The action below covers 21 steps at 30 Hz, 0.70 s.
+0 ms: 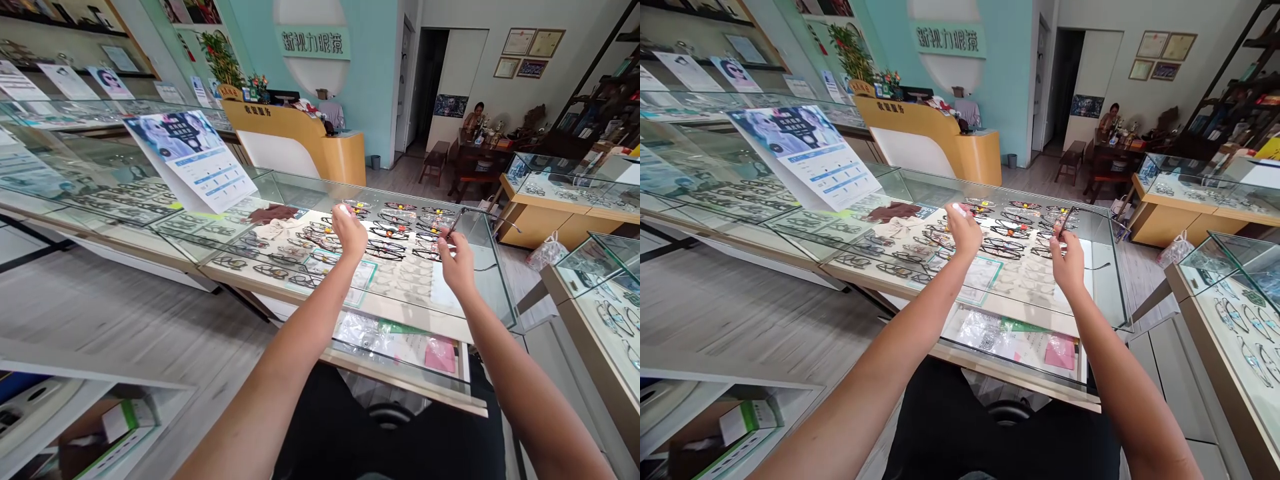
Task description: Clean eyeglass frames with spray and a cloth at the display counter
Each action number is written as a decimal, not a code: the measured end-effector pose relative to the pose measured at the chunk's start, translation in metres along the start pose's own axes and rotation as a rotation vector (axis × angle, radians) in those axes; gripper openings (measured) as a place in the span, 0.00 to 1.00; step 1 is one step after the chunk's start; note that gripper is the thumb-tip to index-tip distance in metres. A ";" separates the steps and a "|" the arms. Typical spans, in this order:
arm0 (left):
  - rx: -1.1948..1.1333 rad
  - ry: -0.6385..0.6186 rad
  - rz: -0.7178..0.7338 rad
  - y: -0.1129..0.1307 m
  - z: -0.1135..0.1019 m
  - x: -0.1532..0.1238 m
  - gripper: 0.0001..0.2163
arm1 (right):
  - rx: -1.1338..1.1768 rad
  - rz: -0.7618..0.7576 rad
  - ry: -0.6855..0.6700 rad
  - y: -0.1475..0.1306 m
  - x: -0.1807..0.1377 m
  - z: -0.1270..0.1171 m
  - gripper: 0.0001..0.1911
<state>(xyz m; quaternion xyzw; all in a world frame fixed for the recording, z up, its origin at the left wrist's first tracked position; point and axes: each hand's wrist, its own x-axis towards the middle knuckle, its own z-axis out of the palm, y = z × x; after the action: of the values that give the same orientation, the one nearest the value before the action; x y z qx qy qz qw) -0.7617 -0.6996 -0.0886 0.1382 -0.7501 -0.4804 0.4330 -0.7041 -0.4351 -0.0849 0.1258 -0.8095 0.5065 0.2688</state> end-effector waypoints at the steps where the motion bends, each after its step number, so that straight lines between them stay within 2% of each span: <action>1: -0.080 -0.024 0.075 0.001 0.001 0.000 0.11 | 0.007 0.000 0.001 0.000 0.001 0.000 0.20; 4: -0.268 -0.168 0.226 0.006 0.008 -0.007 0.13 | 0.016 0.007 0.002 0.001 0.003 0.001 0.21; 7: -0.398 -0.376 0.285 0.012 0.018 -0.021 0.16 | 0.020 0.009 -0.007 0.002 0.004 0.003 0.22; 12: -0.603 -0.690 0.188 0.016 0.034 -0.034 0.18 | 0.023 -0.018 -0.047 0.002 0.006 0.009 0.20; 19: -0.639 -0.822 0.068 0.016 0.047 -0.032 0.24 | -0.028 -0.034 -0.084 0.006 0.014 0.013 0.17; 21: -0.635 -0.837 0.076 0.016 0.049 -0.032 0.23 | -0.036 -0.033 -0.095 0.008 0.016 0.014 0.17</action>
<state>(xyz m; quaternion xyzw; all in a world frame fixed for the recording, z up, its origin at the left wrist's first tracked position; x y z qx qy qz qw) -0.7782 -0.6418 -0.0997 -0.2308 -0.6809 -0.6819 0.1343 -0.7259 -0.4427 -0.0869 0.1582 -0.8282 0.4808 0.2407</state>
